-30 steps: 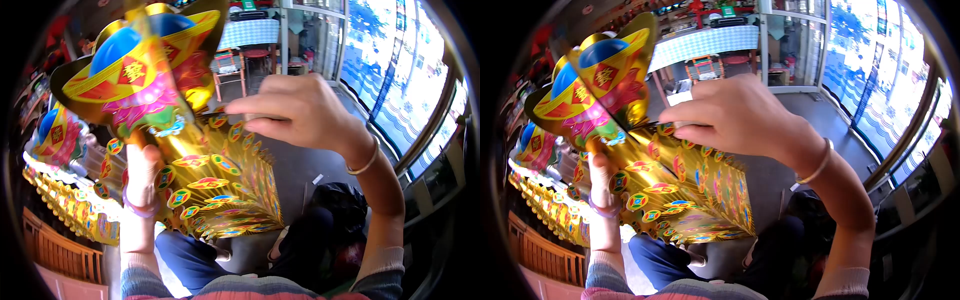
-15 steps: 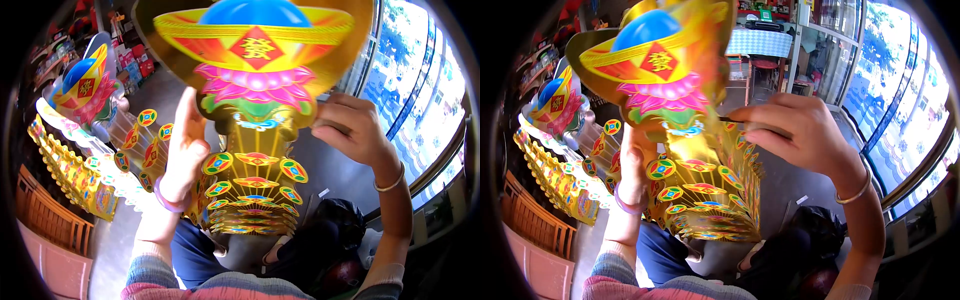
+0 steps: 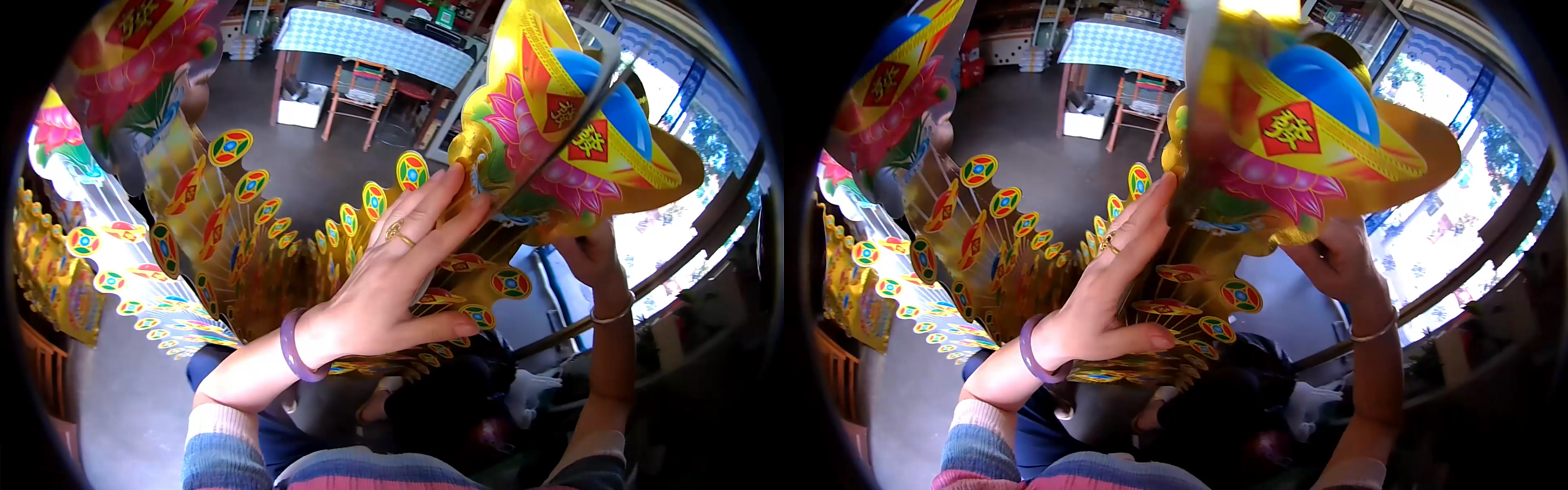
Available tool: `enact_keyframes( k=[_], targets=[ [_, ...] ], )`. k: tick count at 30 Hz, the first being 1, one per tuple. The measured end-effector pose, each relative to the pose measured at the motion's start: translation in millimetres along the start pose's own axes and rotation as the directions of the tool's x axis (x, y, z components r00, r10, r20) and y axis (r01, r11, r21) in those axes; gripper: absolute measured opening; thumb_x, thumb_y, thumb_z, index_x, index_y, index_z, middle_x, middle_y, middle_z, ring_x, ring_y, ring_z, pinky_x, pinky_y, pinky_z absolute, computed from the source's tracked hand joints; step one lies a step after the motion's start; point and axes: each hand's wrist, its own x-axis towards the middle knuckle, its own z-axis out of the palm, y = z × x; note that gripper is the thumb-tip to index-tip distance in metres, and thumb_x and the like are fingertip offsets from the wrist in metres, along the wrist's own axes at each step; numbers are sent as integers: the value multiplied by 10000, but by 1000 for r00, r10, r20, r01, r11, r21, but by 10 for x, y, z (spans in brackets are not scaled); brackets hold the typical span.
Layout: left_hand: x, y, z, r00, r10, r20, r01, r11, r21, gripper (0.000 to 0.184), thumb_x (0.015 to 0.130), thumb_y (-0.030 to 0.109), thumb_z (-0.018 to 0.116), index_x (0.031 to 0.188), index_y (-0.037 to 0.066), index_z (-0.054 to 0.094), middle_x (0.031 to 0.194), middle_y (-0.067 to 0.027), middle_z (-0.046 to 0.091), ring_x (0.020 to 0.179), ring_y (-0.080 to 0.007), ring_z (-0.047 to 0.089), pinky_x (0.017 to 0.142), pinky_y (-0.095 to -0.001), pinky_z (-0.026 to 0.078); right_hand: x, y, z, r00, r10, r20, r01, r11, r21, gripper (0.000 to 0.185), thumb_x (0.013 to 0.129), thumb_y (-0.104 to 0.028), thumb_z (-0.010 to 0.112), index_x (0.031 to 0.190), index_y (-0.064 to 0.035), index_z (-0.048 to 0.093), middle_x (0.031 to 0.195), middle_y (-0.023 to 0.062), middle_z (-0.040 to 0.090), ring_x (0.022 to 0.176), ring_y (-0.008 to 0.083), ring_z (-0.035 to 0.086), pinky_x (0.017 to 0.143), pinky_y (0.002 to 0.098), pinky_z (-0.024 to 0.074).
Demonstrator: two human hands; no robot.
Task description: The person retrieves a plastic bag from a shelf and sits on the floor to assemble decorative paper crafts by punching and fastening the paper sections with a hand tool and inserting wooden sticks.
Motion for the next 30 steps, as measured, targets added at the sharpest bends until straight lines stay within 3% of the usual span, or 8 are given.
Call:
enact_keyframes(
  k=[5,6,8,12,15,23,25,30],
  targets=[
    [-1,66,-53,998,-55,35,48,984,169,867,713,439,700,1381,17,345,1475,-236,169,1363,-370,188,1083,-462,154,-99,26,84,997,82,15,-83,989,121,222,806,-45,597,1011,38,609,1004,136,629,919,229,598,813,339,451],
    [-18,42,-22,997,-71,-9,71,994,84,853,668,414,740,1398,187,360,1480,-192,155,1331,-398,214,1050,-547,180,-106,31,88,995,97,14,-98,984,150,231,811,-44,588,1024,46,604,1034,136,627,955,223,595,846,341,448],
    [-19,45,-39,998,-59,1,58,990,132,844,695,445,713,1389,114,364,1479,-203,170,1351,-379,198,1069,-494,168,-77,4,45,994,83,72,-93,984,149,281,837,-36,545,1098,68,563,1124,145,600,1050,225,571,930,344,423],
    [-37,36,-16,997,-68,-23,70,993,100,841,684,412,733,1405,239,339,1472,-193,171,1333,-399,210,1055,-550,170,-73,-36,95,997,63,47,-68,991,119,300,839,-12,522,1127,67,543,1131,145,593,1043,213,569,912,328,431],
    [-41,49,-35,998,-70,9,67,984,163,845,702,451,710,1403,152,344,1485,-197,160,1358,-377,185,1065,-499,165,-89,-86,130,988,150,29,-153,973,175,297,842,5,514,1131,66,542,1136,140,590,1049,209,565,913,332,431],
    [-54,43,-42,997,-72,-12,73,985,157,851,705,442,711,1410,159,328,1487,-191,161,1359,-375,187,1068,-497,168,-63,-84,262,981,181,-76,-152,945,289,124,861,-12,519,960,34,579,868,81,615,710,122,579,611,228,465],
    [-56,42,-43,997,-70,-11,71,985,154,848,708,438,710,1411,160,326,1489,-181,167,1359,-371,192,1070,-492,170,-102,-140,330,941,316,-121,-248,887,388,113,864,-18,518,947,31,577,857,86,613,684,122,576,593,228,465],
    [-58,24,-37,998,-69,-10,69,985,159,840,717,430,704,1415,165,320,1494,-147,184,1356,-364,201,1072,-487,173,-121,-24,274,982,178,-62,-156,952,265,113,868,-30,518,947,30,574,851,87,614,668,120,577,570,227,465]
  ],
)
